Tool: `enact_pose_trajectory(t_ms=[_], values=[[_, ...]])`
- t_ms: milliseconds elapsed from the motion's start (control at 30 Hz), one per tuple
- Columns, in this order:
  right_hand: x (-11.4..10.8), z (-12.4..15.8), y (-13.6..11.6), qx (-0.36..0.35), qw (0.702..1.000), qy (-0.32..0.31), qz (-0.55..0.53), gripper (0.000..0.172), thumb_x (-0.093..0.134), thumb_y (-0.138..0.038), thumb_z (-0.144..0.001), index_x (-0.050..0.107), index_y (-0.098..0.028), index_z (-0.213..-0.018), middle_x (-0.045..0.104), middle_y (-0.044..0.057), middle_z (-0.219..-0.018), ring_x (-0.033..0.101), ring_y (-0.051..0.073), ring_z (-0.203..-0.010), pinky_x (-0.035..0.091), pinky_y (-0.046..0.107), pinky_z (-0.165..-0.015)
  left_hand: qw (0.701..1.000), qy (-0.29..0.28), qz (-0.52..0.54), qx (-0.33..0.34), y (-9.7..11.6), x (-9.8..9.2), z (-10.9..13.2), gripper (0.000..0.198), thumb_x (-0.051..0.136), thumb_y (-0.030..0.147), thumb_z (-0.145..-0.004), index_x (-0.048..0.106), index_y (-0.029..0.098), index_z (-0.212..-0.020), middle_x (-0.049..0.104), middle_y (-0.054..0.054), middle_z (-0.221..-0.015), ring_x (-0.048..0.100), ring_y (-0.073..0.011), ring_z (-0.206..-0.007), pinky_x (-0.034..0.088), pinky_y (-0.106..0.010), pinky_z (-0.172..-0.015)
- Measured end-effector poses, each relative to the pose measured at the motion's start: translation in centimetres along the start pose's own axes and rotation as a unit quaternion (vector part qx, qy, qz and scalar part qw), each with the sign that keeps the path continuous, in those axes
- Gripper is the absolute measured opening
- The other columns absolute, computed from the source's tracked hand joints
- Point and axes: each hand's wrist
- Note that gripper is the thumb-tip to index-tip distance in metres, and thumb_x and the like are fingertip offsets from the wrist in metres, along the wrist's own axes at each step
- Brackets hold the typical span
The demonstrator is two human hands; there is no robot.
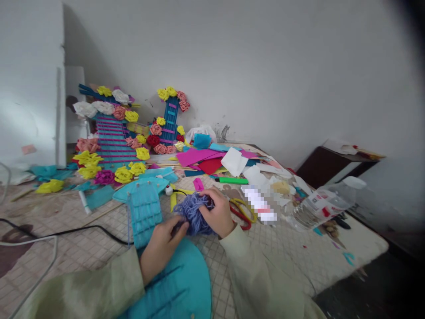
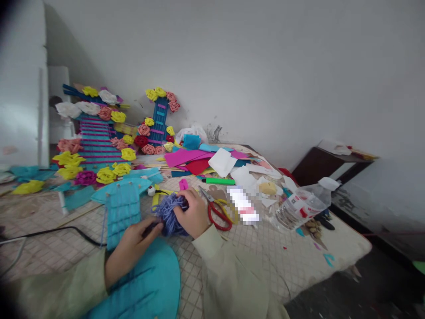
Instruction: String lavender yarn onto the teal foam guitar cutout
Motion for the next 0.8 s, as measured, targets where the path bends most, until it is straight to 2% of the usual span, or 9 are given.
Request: enact_pose_trajectory(t_ms=[100, 233, 400, 533, 633, 800], values=[[-0.1, -0.1, -0.1, 0.013, 1.000, 0.000, -0.018, 0.023, 0.052, -0.010, -0.064, 0.060, -0.018, -0.083, 0.058, 0.004, -0.084, 0.054, 0.017, -0.079, 0.043, 0.027, -0.074, 1.000, 0.003, -0.013, -0.008, 0.3, 0.0, 0.2, 0.030, 0.053, 0.037, -0.077, 0.047, 0.019, -0.053, 0.040, 0.005, -0.050, 0.038, -0.0122, -0.049, 0.028, -0.025, -0.048], [-0.1, -0.3, 0.3, 0.055, 0.997, 0.017, -0.041, 0.027, 0.052, -0.010, -0.061, 0.060, -0.018, -0.086, 0.052, 0.000, -0.073, 0.048, 0.014, -0.062, 0.041, 0.024, -0.060, 1.000, 0.020, -0.003, -0.017, 0.6, -0.3, 0.6, 0.041, 0.049, 0.044, -0.078, 0.036, 0.020, -0.048, 0.028, 0.006, -0.049, 0.031, -0.0107, -0.047, 0.025, -0.024, -0.046], [-0.6, -1.0, 1.8, 0.087, 0.993, 0.052, -0.062, 0.029, 0.050, -0.010, -0.058, 0.061, -0.018, -0.083, 0.044, -0.003, -0.066, 0.043, 0.012, -0.057, 0.037, 0.022, -0.054, 0.999, 0.036, 0.016, -0.028, 0.6, -0.6, 0.8, 0.042, 0.047, 0.047, -0.078, 0.038, 0.020, -0.048, 0.029, 0.006, -0.049, 0.032, -0.0107, -0.047, 0.026, -0.025, -0.046], [-2.5, -2.0, 4.0, 0.119, 0.984, 0.110, -0.068, 0.029, 0.050, -0.012, -0.058, 0.060, -0.017, -0.085, 0.041, -0.003, -0.065, 0.042, 0.012, -0.057, 0.036, 0.023, -0.055, 0.998, 0.039, 0.031, -0.034, 0.7, -0.7, 0.9, 0.041, 0.047, 0.047, -0.078, 0.043, 0.019, -0.048, 0.031, 0.005, -0.048, 0.035, -0.0115, -0.048, 0.028, -0.025, -0.047], [-3.6, -2.7, 5.3, 0.139, 0.979, 0.125, -0.081, 0.030, 0.051, -0.014, -0.057, 0.060, -0.015, -0.087, 0.043, -0.003, -0.066, 0.044, 0.012, -0.057, 0.037, 0.022, -0.054, 0.998, 0.032, 0.042, -0.033, 0.8, -0.5, 0.9, 0.039, 0.047, 0.046, -0.078, 0.048, 0.019, -0.049, 0.036, 0.004, -0.047, 0.039, -0.0122, -0.049, 0.030, -0.025, -0.048], [-3.5, -3.1, 6.2, 0.154, 0.974, 0.147, -0.083, 0.026, 0.052, -0.016, -0.058, 0.060, -0.015, -0.083, 0.043, -0.003, -0.065, 0.044, 0.012, -0.057, 0.037, 0.024, -0.056, 0.997, 0.039, 0.056, -0.030, 0.6, -0.5, 0.7, 0.038, 0.050, 0.043, -0.076, 0.049, 0.018, -0.047, 0.036, 0.005, -0.044, 0.037, -0.0114, -0.046, 0.028, -0.025, -0.046]])
Point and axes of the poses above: each hand's wrist, its own z-axis away from the middle knuckle, its own x-axis out of the palm, y = z × x
